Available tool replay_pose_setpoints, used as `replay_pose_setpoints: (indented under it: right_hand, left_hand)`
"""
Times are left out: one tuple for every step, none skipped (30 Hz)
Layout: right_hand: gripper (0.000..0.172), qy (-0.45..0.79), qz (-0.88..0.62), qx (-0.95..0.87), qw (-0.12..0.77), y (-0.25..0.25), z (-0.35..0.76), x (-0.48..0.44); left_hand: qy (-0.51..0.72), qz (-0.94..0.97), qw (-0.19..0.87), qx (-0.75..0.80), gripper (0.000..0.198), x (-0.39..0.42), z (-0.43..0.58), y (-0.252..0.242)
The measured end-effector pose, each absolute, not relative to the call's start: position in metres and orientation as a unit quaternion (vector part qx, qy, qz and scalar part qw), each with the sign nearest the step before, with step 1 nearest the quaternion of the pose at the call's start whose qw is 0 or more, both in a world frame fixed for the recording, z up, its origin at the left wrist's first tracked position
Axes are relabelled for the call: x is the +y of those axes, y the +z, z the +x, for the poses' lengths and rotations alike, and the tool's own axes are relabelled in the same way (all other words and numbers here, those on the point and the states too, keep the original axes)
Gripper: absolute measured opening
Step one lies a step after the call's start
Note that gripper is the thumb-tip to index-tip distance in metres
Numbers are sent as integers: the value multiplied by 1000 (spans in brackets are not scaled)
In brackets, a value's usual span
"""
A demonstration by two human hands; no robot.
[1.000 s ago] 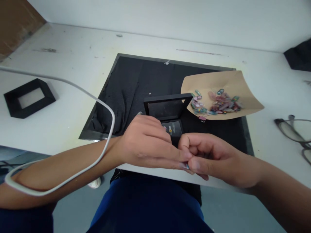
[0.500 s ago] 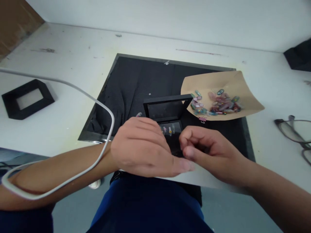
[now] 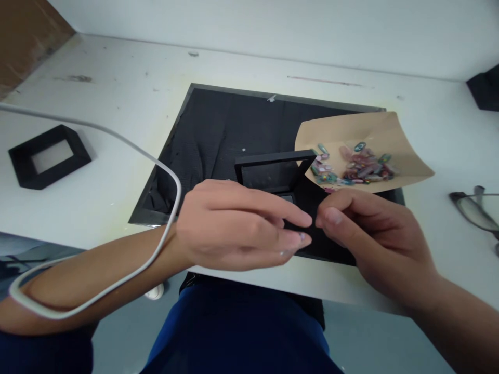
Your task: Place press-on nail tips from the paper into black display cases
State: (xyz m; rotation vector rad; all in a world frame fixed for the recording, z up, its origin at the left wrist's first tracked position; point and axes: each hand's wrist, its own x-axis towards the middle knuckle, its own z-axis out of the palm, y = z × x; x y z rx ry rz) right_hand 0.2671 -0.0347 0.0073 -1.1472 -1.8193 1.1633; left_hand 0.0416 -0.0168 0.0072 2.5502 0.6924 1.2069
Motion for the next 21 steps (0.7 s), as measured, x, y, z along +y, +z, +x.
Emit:
replay_pose_setpoints:
  right_hand:
    - [19, 442, -440, -705, 338, 7, 267, -35]
    - [15, 437, -438, -712, 333, 6, 267, -36]
    - [11, 429, -435, -720, 329, 5, 268, -37]
    - [8, 417, -429, -732, 327, 3, 267, -38]
    - [10, 400, -423, -746, 325, 2, 267, -39]
    - [16, 376, -418, -762, 320, 0, 267, -40]
    - [23, 347, -414, -780, 315, -1, 266, -41]
    - [28, 317, -413, -797, 306, -2, 266, -42]
    - [32, 287, -413, -812, 297, -3, 265, -44]
    - [33, 260, -414, -823, 290, -4, 265, -45]
    - [32, 238, -414, -830, 288, -4, 264, -46]
    - [31, 220, -413, -835, 291, -4, 263, -47]
    - [30, 204, -414, -836, 296, -3, 262, -48]
    - [28, 191, -417, -836, 303, -3, 262, -48]
    - [27, 179, -421, -834, 309, -2, 261, -49]
    - [26, 169, -426, -832, 313, -2, 261, -49]
    - [25, 160, -432, -830, 315, -2, 260, -49]
    - [24, 152, -435, -829, 316, -2, 260, -48]
    - [23, 147, -436, -830, 315, -2, 259, -48]
    - [23, 145, -434, -832, 313, -3, 259, -48]
    - [22, 145, -433, -834, 311, -3, 259, -47]
  left_hand:
    - [429, 865, 120, 231, 15, -17, 43, 5]
    - [447, 857, 122, 226, 15, -17, 44, 3]
    - [456, 850, 121, 232, 15, -16, 45, 1]
    - [458, 846, 117, 249, 15, -17, 45, -2]
    - [455, 843, 113, 265, 15, -17, 46, -4]
    - [448, 843, 111, 277, 14, -17, 46, -5]
    - [438, 845, 110, 286, 15, -17, 46, -7]
    - [428, 849, 107, 292, 16, -17, 46, -7]
    - [418, 854, 101, 295, 16, -17, 46, -7]
    - [410, 859, 92, 293, 17, -17, 46, -7]
    - [404, 864, 84, 288, 17, -17, 46, -7]
    - [399, 869, 77, 282, 18, -17, 46, -6]
    - [394, 873, 70, 278, 17, -17, 45, -5]
    - [389, 877, 65, 275, 17, -17, 45, -5]
    - [385, 879, 58, 274, 17, -17, 46, -4]
    - [384, 881, 50, 273, 17, -18, 46, -3]
    - [382, 883, 40, 271, 17, -18, 45, -3]
    - [380, 885, 31, 269, 16, -18, 45, -2]
    - [375, 888, 23, 265, 15, -18, 45, -2]
    - [369, 893, 14, 258, 13, -18, 44, -3]
    - [364, 898, 3, 248, 11, -18, 43, -3]
